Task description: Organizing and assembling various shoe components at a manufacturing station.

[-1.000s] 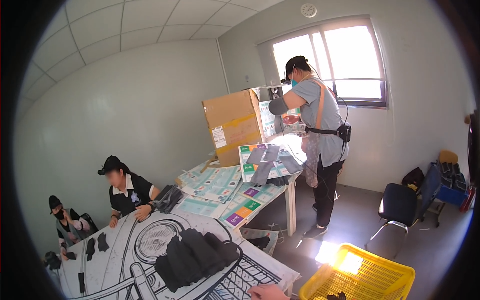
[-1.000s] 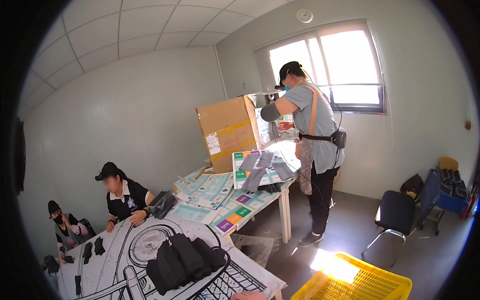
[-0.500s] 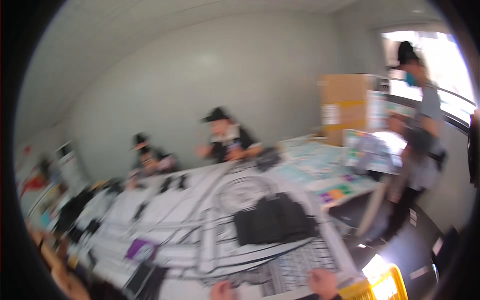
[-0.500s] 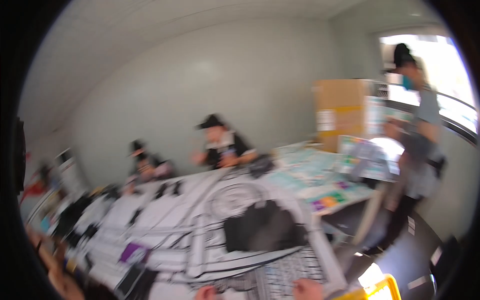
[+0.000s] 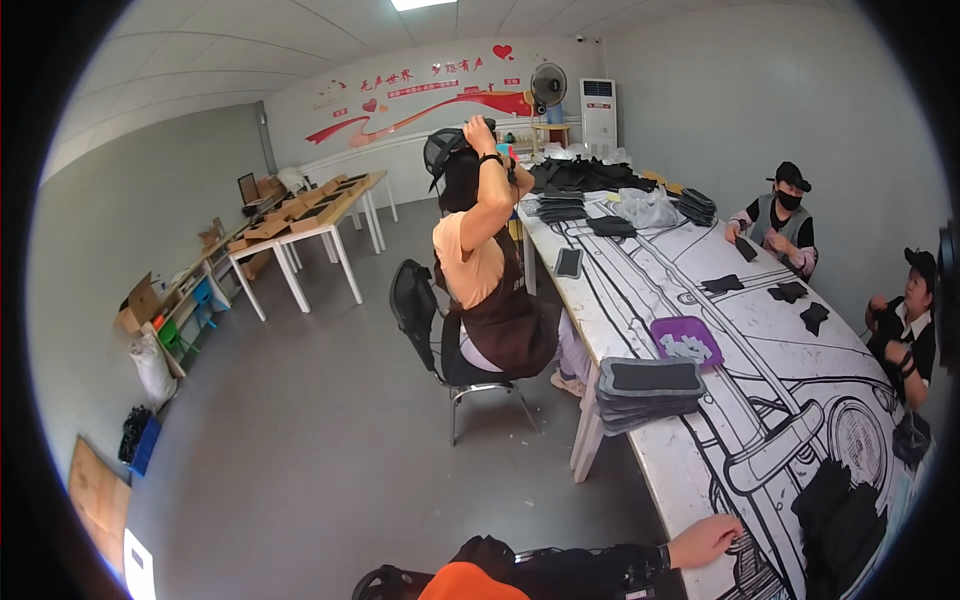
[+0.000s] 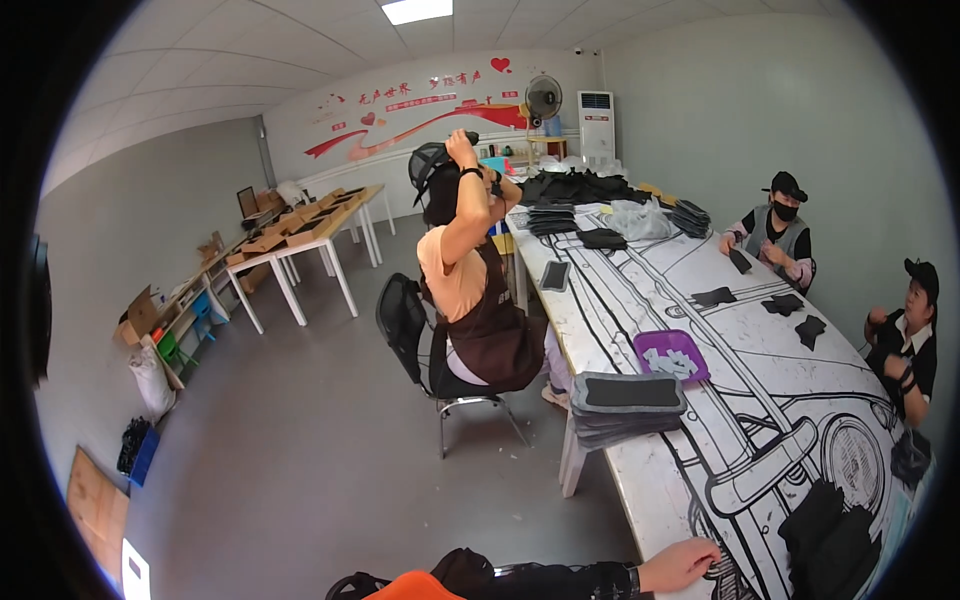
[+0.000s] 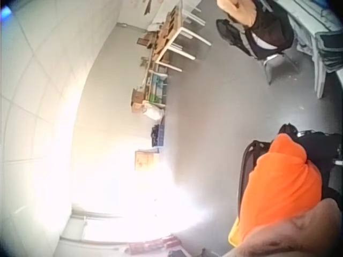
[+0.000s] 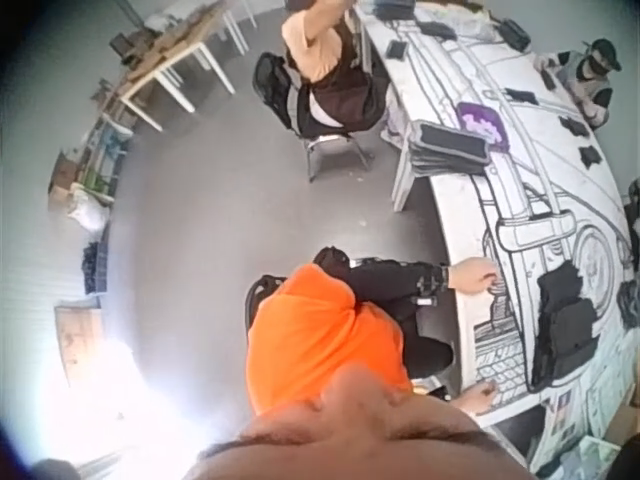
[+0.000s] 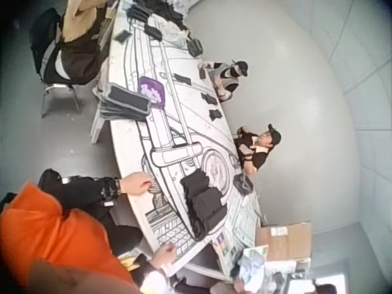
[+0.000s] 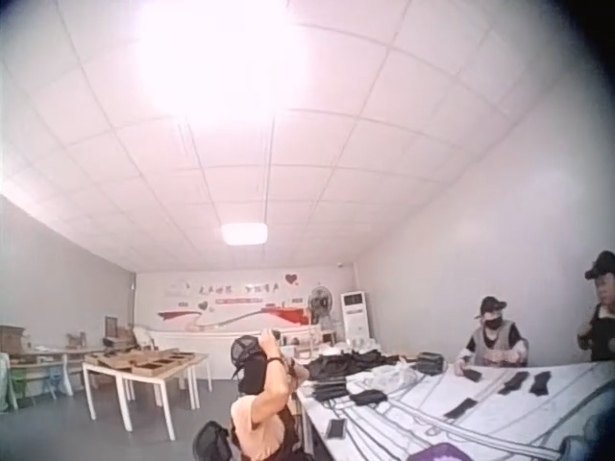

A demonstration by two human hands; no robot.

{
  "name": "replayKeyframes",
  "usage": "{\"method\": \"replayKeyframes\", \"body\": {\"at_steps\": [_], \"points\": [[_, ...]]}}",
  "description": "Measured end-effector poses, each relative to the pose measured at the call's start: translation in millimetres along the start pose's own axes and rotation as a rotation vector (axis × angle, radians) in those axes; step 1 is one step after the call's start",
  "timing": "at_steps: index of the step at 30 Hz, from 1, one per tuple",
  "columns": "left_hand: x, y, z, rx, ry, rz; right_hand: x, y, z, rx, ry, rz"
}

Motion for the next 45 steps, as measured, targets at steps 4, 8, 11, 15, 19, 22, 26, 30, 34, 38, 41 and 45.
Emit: {"method": "replayKeyframes", "body": {"at_steps": [4,8,11,15,19,22,26,30,34,38,41,45], "points": [[-2,6,8,0.019,0.018,0.018,-11,-15,-3,0.02,-0.037,-0.095],[0,-5,5,0.009,0.015,0.057,-1,-16,13,0.258,-0.094,0.063],[7,-10,-3,0.142,0.079,0.043,8,-62,66,0.349,-0.532,0.606],[9,-11,-8,0.077,-0.043,0.108,-11,-111,129,0.479,-0.724,0.255],[9,-5,-5,0.007,-0.116,0.101,-17,-101,126,0.525,-0.751,0.147],[6,-6,-1,0.016,-0.1,0.089,-15,-100,122,0.514,-0.703,0.132],[6,-7,-3,-0.005,-0.101,0.077,-11,-105,124,0.489,-0.644,0.047],[6,-10,-6,0.013,-0.06,0.072,-4,-109,126,0.444,-0.582,0.019],[6,-10,-4,-0.001,-0.069,0.086,-5,-99,120,0.489,-0.54,0.041],[6,-9,-9,-0.02,-0.105,0.099,-5,-97,118,0.499,-0.475,0.076],[4,-11,-8,-0.027,-0.104,0.098,-8,-92,117,0.512,-0.436,0.103],[8,-16,4,-0.146,-0.116,0.021,-8,-74,107,0.538,-0.426,0.136]]}}
Point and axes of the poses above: each hand's wrist, its own x-axis towards the middle knuckle, its own y-axis out of the palm, z = x × y, the point moved 3 cm from there along x, towards the middle knuckle, and after that the axes turned 14 degrees about -x, right-handed, at the moved point
